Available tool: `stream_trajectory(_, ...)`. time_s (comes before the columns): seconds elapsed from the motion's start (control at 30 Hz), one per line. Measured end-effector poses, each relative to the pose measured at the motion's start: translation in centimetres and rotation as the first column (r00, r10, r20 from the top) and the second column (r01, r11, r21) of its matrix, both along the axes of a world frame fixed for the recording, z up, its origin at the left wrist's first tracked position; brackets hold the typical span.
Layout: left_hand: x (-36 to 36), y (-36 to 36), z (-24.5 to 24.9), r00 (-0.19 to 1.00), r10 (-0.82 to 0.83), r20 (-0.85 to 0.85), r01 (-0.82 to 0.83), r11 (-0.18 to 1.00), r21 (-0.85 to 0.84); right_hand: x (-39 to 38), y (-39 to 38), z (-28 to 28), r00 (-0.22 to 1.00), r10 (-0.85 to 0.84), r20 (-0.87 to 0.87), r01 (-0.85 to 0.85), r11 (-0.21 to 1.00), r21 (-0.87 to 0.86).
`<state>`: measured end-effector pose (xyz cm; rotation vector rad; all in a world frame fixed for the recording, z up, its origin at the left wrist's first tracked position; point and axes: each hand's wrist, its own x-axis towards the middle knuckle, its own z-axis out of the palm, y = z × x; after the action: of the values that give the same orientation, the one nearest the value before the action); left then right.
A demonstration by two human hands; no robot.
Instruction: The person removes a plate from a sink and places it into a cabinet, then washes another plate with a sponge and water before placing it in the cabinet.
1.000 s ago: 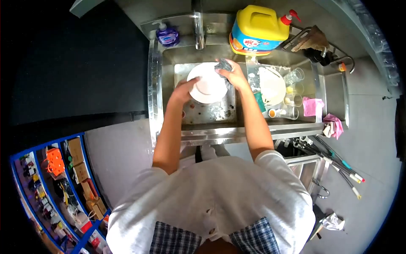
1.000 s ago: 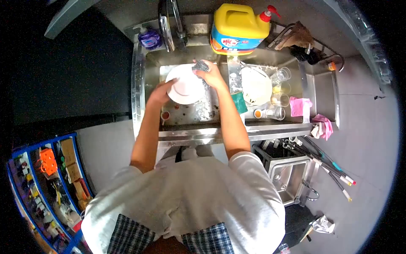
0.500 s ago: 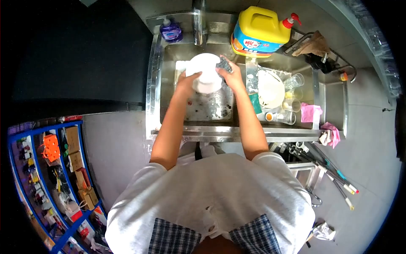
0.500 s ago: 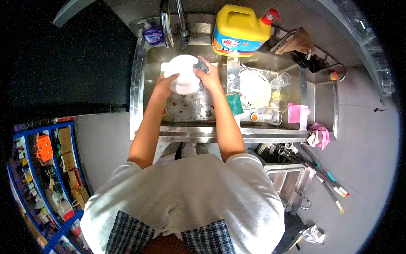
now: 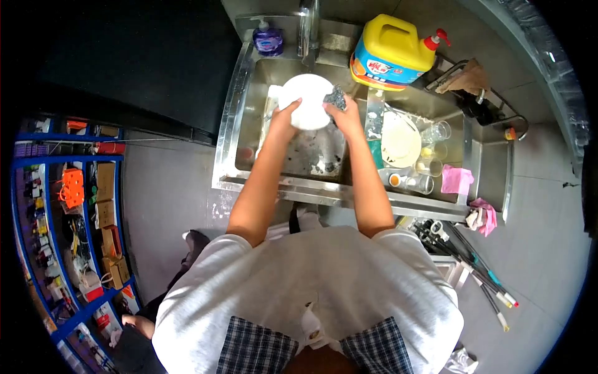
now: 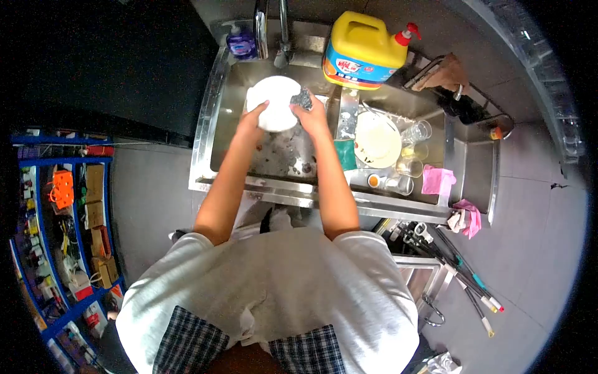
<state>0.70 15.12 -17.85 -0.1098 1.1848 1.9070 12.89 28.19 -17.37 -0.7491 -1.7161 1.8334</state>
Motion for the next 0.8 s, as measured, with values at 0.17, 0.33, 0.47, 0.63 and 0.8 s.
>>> stream_trajectory(0.17, 0.5, 0.8, -1.1, 1.0, -0.004, 0.0, 0.004, 0.999, 0.047, 0.7, 1.9, -2.3, 0.991, -0.129, 0.041, 0.129, 0.991, -0.013)
stream_trajectory(0.33, 2.4, 3.2, -2.5, 0.932, 0.362, 0.008, -0.359, 0.919, 0.163, 0.2, -5.4, 0.2, 0.927, -0.181, 0.328, 0.087, 0.956, 0.282)
stream_trajectory(0.47, 3.1, 1.8, -0.9, 0.938, 0.345, 0.0, -0.335, 0.911, 0.239, 0.4, -4.3, 1.5, 0.902, -0.311, 0.299, 0.052, 0.767, 0.64)
stream_trajectory(0.63, 3.9, 1.5, -0.1, 0.937, 0.342, -0.067, -0.328, 0.931, 0.159, -1.8, -3.7, 2.6, 0.966, 0.046, 0.254, -0.235, 0.56, 0.794)
stream_trajectory(0.8, 4.8, 0.9, -1.3, 0.963, 0.271, -0.009, -0.27, 0.962, 0.03, -2.0, -1.2, 1.2, 0.973, -0.088, 0.212, -0.112, 0.626, 0.772)
